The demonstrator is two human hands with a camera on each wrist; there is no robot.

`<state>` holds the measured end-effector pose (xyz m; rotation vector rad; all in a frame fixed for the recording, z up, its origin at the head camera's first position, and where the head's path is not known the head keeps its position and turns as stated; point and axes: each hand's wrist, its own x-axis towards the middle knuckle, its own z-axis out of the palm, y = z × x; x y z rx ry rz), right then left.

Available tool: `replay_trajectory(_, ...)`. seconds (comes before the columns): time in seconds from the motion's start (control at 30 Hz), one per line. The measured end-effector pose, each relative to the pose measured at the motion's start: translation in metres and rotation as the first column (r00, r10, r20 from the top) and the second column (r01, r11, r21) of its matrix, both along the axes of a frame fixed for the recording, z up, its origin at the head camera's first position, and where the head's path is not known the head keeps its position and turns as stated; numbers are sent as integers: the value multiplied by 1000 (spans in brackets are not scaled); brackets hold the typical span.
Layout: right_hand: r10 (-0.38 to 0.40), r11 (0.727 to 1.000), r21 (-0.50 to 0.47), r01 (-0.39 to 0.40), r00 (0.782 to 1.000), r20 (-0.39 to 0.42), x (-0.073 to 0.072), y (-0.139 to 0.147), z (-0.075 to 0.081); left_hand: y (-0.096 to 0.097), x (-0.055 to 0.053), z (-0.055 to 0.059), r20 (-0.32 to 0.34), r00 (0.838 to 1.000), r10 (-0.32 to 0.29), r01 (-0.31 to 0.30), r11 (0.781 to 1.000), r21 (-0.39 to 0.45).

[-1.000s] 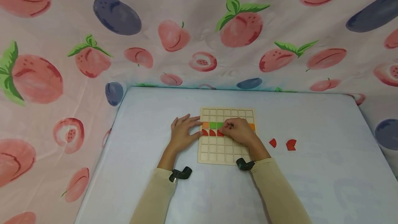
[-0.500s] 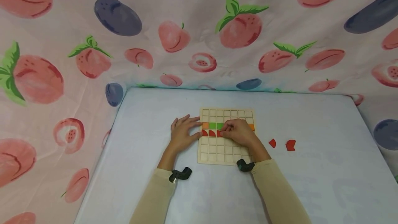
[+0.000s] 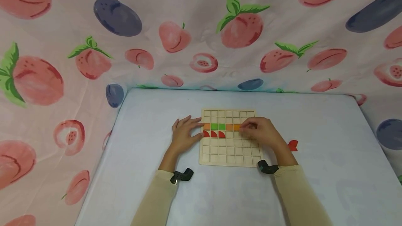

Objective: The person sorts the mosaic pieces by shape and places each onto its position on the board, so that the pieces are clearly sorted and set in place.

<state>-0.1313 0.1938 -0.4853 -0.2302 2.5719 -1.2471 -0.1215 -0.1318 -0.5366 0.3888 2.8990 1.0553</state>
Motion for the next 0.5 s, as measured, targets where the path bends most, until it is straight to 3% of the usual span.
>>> replay_trajectory(0.23, 24, 991, 134, -21, 999, -22, 2, 39, 13, -1, 0, -2, -9, 1000, 3, -3, 1000, 4)
replay_trajectory(0.5, 25, 957, 289, -22, 1000, -7, 9, 79, 18, 0, 0, -2, -10, 1000, 7, -7, 1000, 16)
